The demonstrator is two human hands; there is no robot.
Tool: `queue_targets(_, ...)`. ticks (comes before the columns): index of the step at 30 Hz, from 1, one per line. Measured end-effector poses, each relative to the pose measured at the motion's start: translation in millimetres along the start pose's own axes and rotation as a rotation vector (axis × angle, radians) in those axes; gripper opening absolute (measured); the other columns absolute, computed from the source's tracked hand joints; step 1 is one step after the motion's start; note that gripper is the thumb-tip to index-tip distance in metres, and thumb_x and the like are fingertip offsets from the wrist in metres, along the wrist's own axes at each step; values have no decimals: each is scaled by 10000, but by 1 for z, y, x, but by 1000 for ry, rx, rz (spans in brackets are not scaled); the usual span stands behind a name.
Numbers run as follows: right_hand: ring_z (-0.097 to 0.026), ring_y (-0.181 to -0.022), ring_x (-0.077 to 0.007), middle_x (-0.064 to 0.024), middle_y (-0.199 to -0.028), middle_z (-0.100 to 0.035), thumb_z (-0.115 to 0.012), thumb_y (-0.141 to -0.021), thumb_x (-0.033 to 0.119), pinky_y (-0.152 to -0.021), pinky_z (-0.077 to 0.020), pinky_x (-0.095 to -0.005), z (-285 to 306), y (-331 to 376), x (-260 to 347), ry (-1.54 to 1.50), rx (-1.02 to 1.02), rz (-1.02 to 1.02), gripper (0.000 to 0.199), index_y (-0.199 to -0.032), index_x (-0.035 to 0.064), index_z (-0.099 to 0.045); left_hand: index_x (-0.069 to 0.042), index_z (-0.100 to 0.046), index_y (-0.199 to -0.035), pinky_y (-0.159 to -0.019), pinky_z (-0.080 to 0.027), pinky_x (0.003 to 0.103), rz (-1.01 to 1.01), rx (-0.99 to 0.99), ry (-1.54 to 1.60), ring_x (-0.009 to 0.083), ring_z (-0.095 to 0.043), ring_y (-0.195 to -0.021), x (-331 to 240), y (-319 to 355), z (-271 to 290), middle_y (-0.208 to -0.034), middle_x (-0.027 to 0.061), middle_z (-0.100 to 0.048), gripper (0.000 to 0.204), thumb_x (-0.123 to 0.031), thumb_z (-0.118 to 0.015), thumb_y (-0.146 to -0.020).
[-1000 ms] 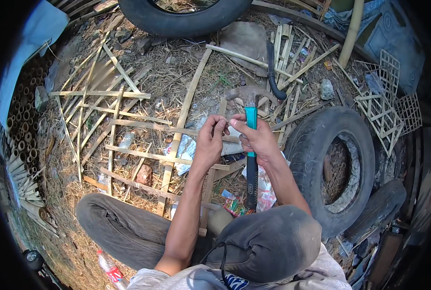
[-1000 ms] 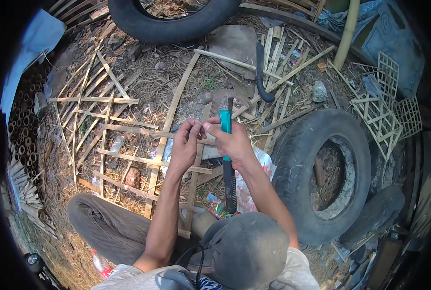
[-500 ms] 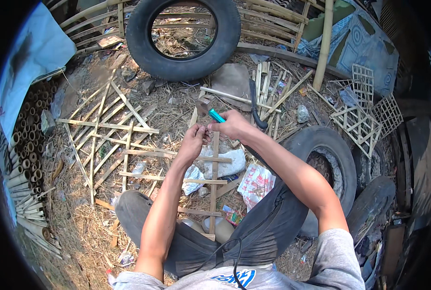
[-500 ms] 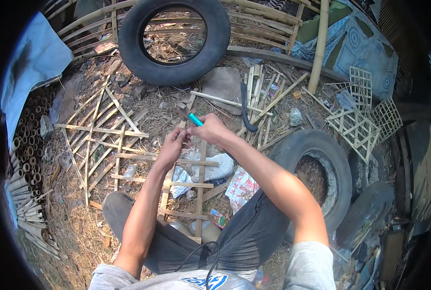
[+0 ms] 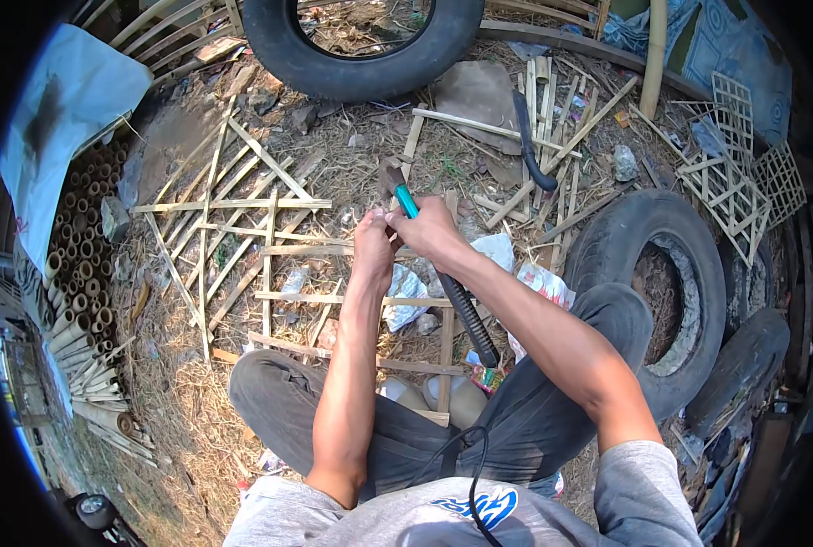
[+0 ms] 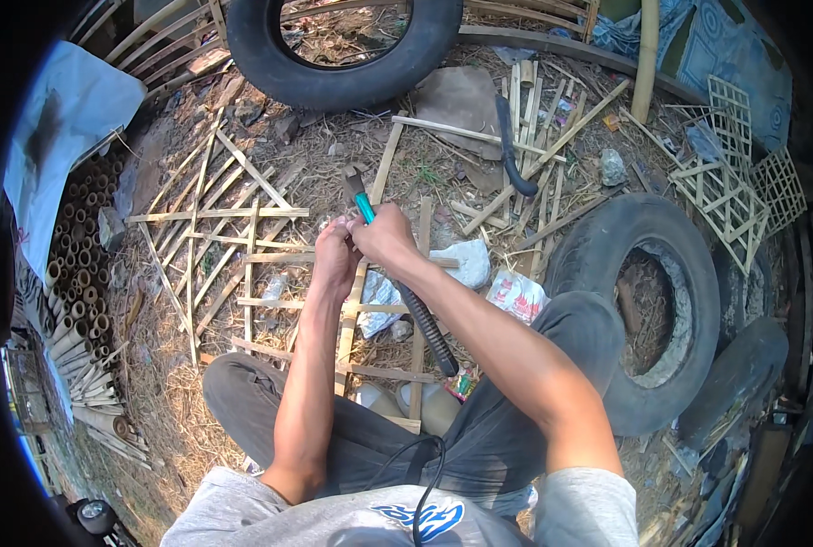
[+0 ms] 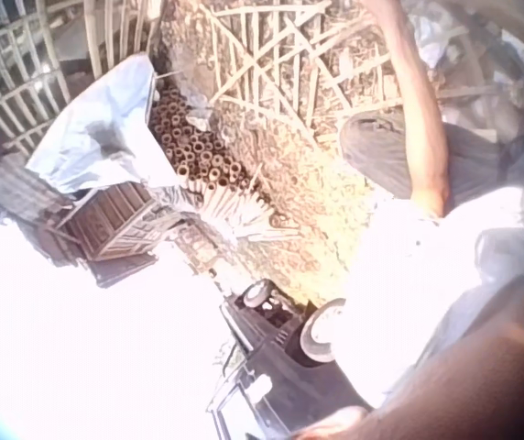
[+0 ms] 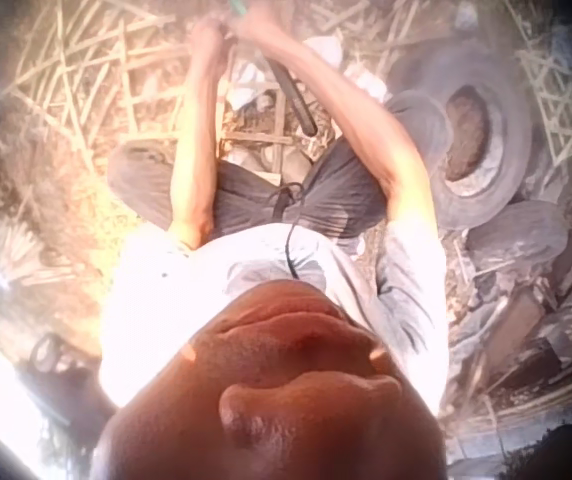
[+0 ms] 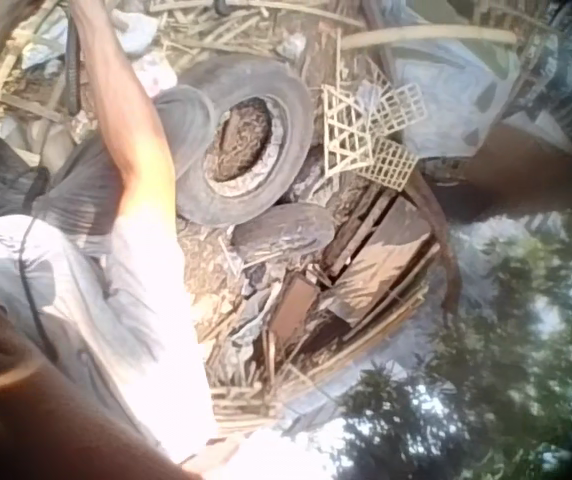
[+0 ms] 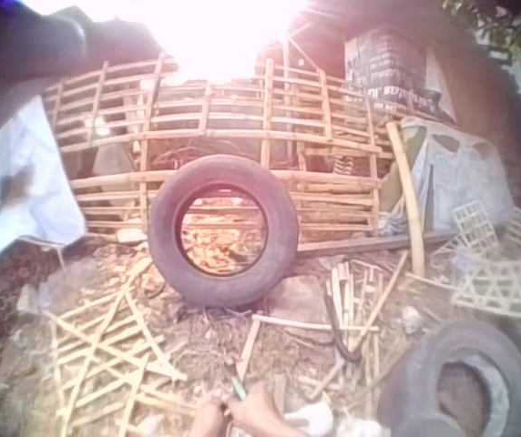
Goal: The person positions thin bamboo strips into a grid pattern and hammers small nails into the overlapping sections.
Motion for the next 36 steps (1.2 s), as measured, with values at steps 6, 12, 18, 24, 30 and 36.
queue_targets(6,-754,-889,-367,-226,-843,-741,-733,-918,271,-806,-551,-466,-5,14,0,190,-21,53,290,-913,-20,-726,-60,-610,-1041,-859,-543,428,62,-45,-130,185,-617,-887,11,4,12,-996,63,-634,213,-147,-426,-1105)
queue_targets(12,-745,-883,-368,-231,-865,-740,-704,-928,278,-815,-542,-465,-4,25,-2,229,-9,-53,309,-919,-30,-718,-26,-609,-1111,-868,-534,439,94,-83,-60,204,-620,-920,18,16,5,-1028,98,-642,231,-150,-415,-1096)
queue_targets(18,-738,-1017,-410,-299,-1013,-737,-667,-927,279,-883,-546,-468,11,27,-15,213,-64,-103,375,-1010,-84,-707,-28,-598,-1087,-876,-514,397,108,-78,-100,190,-618,-908,26,24,-17,-986,90,-635,221,-158,-419,-1085)
queue_targets(24,-737,-1029,-419,-314,-1032,-735,-649,-947,309,-886,-552,-469,3,33,-25,201,-75,-139,440,-1056,-113,-706,-30,-588,-1058,-817,-501,375,145,6,-95,179,-605,-858,47,7,-1,-939,75,-615,200,-149,-429,-1076)
queue_targets(30,-748,-987,-414,-308,-1018,-738,-654,-957,323,-843,-561,-469,4,34,-21,164,-55,-169,457,-1037,-124,-703,-19,-630,-1054,-823,-462,378,113,-48,-112,161,-569,-854,50,2,3,-947,72,-624,286,-201,-414,-1104)
queue_targets(36,-746,-1006,-409,-309,-1024,-737,-649,-957,317,-854,-557,-470,-1,30,-24,202,-52,-169,450,-1031,-123,-702,-21,-634,-1033,-815,-460,376,109,-31,-128,157,-569,-855,49,3,4,-938,75,-623,292,-200,-415,-1105)
Point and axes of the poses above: each hand's wrist, its own y-axis away from the middle knuckle, its own z-axis out of the back of the hand, x = y × z, the point moved 5 cm from there along -y, towards the middle knuckle
